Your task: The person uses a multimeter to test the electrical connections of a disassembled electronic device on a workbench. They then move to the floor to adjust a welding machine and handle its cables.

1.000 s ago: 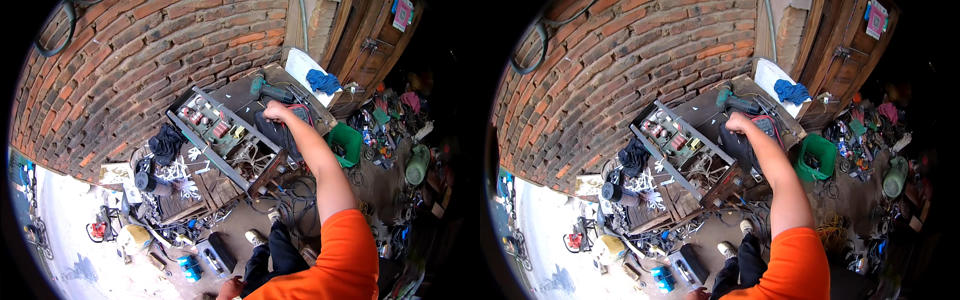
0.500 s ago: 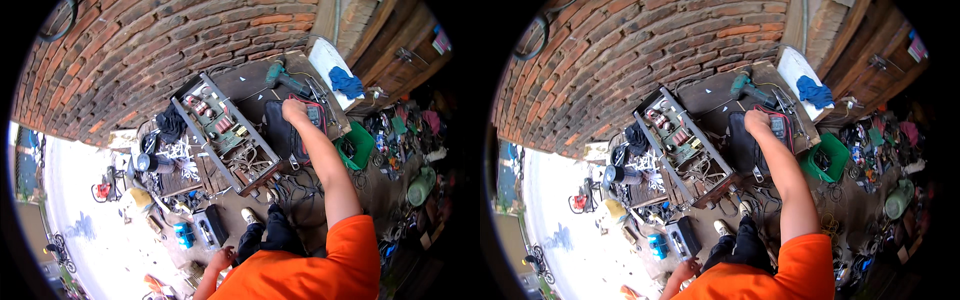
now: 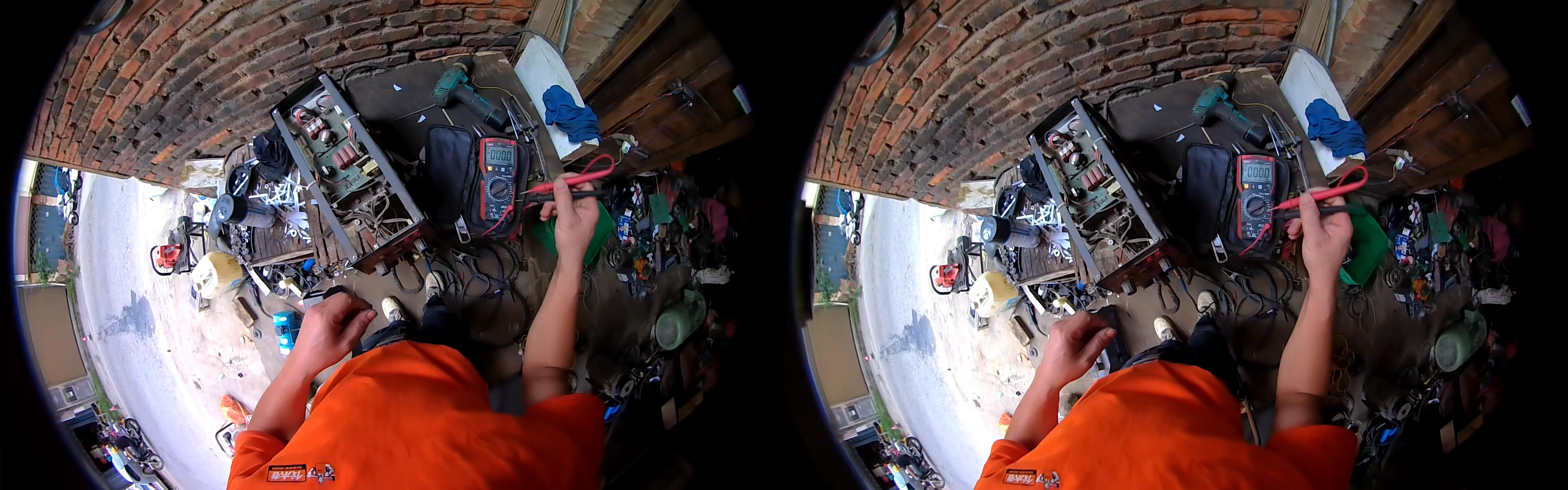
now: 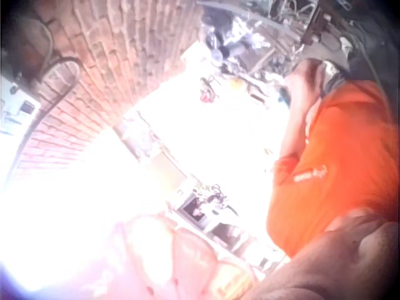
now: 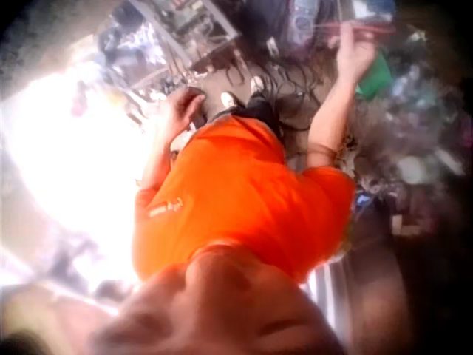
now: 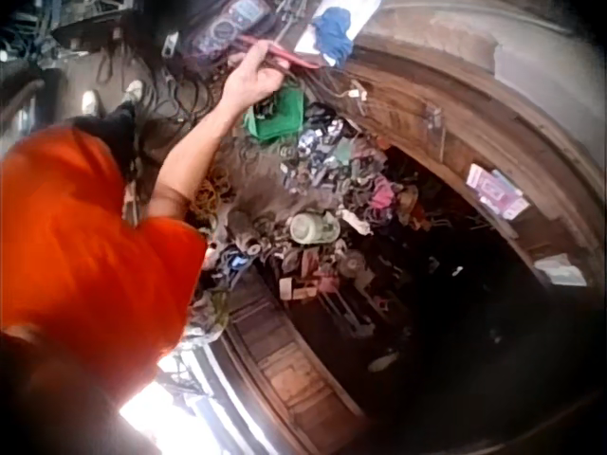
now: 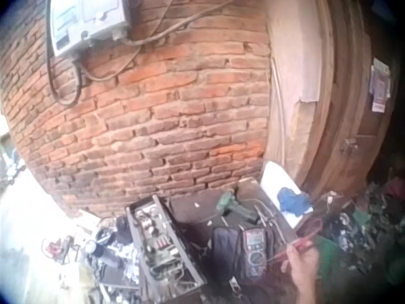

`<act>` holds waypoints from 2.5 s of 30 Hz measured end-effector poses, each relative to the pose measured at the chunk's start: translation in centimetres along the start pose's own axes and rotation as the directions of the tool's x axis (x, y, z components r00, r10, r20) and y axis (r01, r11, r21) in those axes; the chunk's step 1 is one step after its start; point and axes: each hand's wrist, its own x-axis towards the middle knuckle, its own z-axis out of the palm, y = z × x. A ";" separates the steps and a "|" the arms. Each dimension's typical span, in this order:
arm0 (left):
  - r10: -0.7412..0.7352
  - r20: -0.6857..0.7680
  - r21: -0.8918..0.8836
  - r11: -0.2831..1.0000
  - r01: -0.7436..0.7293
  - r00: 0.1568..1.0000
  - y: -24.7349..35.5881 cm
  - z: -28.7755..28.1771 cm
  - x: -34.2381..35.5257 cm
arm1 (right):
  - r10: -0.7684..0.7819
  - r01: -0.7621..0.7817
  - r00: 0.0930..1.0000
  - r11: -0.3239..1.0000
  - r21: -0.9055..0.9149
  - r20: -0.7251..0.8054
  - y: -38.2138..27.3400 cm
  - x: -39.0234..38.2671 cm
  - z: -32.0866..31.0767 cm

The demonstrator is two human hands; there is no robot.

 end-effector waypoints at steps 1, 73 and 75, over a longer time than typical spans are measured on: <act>0.055 0.019 0.020 0.998 -0.055 0.998 0.7 0.6 0.5 | -0.001 0.001 0.999 1.000 0.010 -0.037 -0.8 -1.4 -1.2; 0.356 -0.060 0.408 0.861 -0.302 0.933 -11.8 13.1 0.6 | 0.190 -0.186 0.975 0.981 -0.050 0.114 5.3 -22.5 1.3; 0.338 -0.072 0.421 0.863 -0.279 0.938 -12.0 13.3 0.8 | 0.171 -0.164 0.980 0.983 -0.078 0.102 6.0 -22.4 1.3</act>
